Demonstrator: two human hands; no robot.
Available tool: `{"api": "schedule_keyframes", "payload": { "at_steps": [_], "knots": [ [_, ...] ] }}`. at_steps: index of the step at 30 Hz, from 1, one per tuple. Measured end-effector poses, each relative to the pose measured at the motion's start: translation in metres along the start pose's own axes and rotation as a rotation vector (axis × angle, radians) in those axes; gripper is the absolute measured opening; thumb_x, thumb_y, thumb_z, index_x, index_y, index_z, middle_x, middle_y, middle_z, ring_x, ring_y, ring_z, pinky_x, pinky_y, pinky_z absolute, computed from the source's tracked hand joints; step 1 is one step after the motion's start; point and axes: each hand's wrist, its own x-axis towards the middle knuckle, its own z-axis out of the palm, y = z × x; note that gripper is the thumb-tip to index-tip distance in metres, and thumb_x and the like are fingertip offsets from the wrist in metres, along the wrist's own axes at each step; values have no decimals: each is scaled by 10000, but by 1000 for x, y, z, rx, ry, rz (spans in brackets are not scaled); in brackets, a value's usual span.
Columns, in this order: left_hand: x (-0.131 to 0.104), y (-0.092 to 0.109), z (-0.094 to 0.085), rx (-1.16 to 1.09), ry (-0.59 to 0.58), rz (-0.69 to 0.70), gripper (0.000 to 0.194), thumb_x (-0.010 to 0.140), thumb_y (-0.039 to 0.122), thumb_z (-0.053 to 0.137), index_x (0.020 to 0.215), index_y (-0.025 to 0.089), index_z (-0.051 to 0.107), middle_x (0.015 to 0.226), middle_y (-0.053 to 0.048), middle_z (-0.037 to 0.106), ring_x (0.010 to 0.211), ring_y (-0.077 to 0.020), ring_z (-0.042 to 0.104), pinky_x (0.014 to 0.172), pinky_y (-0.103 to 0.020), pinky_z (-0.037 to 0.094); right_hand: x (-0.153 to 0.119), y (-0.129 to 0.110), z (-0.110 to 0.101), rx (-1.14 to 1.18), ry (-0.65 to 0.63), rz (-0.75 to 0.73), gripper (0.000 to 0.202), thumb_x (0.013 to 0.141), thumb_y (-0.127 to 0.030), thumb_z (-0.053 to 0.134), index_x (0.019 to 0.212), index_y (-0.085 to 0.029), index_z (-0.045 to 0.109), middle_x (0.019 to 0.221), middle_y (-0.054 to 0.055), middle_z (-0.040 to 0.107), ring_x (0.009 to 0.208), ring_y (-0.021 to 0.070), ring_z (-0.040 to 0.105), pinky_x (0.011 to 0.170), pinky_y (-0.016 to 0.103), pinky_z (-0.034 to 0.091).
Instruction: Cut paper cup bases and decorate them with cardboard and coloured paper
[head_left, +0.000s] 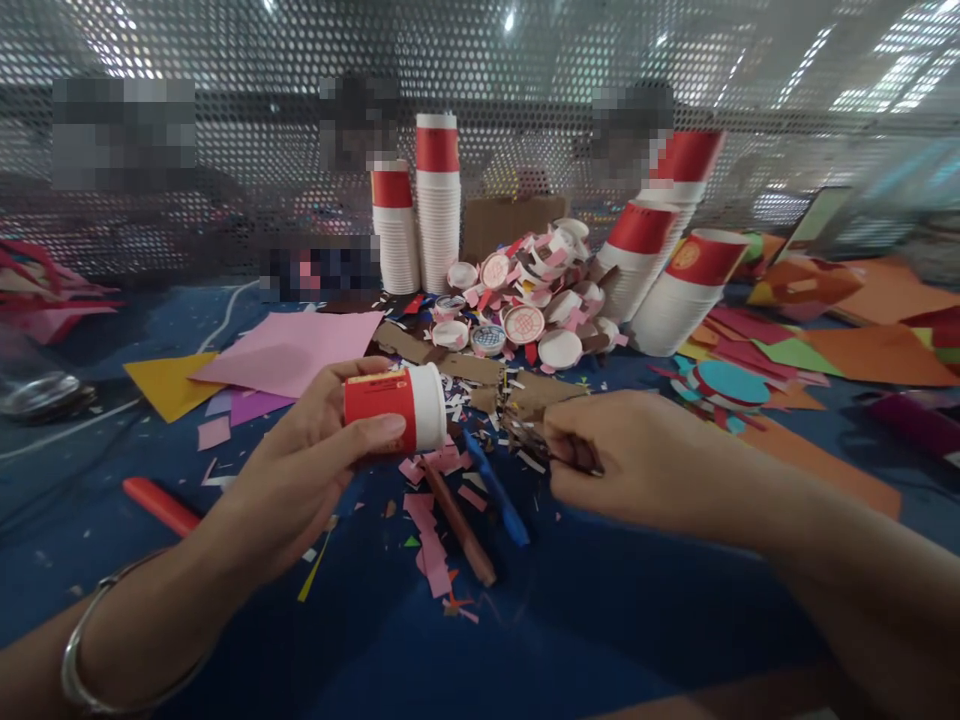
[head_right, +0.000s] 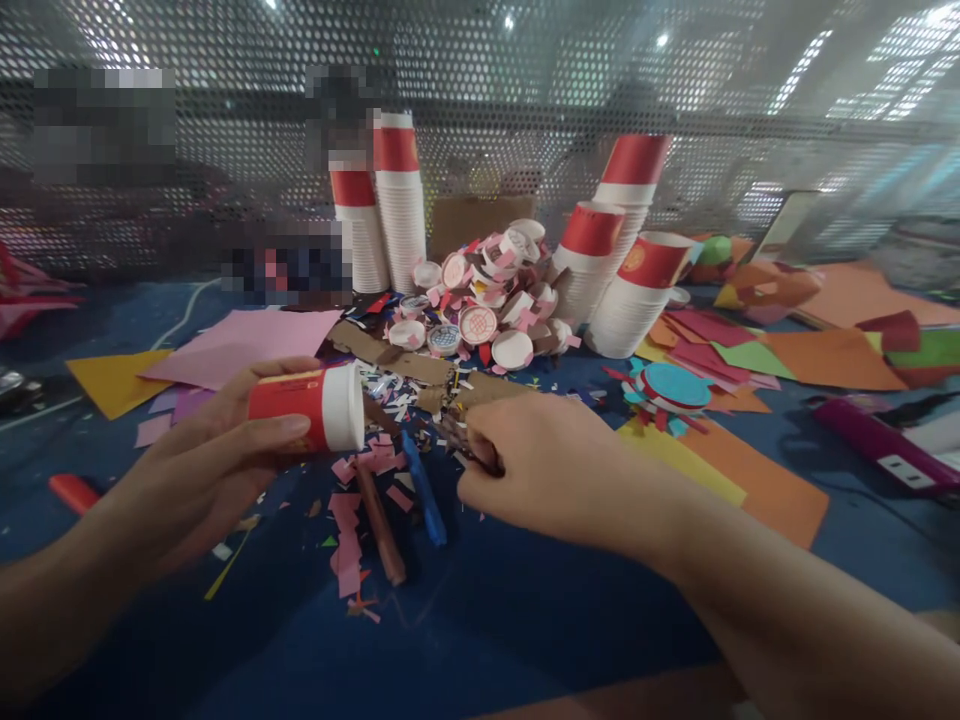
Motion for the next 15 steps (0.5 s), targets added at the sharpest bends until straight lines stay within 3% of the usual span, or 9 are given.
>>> {"api": "schedule_keyframes", "payload": {
  "at_steps": [7, 15],
  "knots": [
    [0, -5, -1, 21, -68, -2, 432, 755, 282, 850, 1151, 247, 681, 1198, -49, 754, 1156, -273, 694, 938, -332, 592, 3, 3, 3, 311, 149, -39, 113, 800, -232, 591, 703, -213, 534, 647, -32, 553, 568, 119, 479, 535, 267, 343],
    [-4, -11, 2, 185, -94, 76, 492, 690, 336, 915, 1090, 259, 639, 966, -34, 770, 908, -255, 752, 703, -296, 634, 7, 1, 17, 692, 152, -80, 94, 865, -199, 592, 820, -218, 511, 681, -49, 511, 558, 102, 455, 506, 255, 329]
  ]
}}
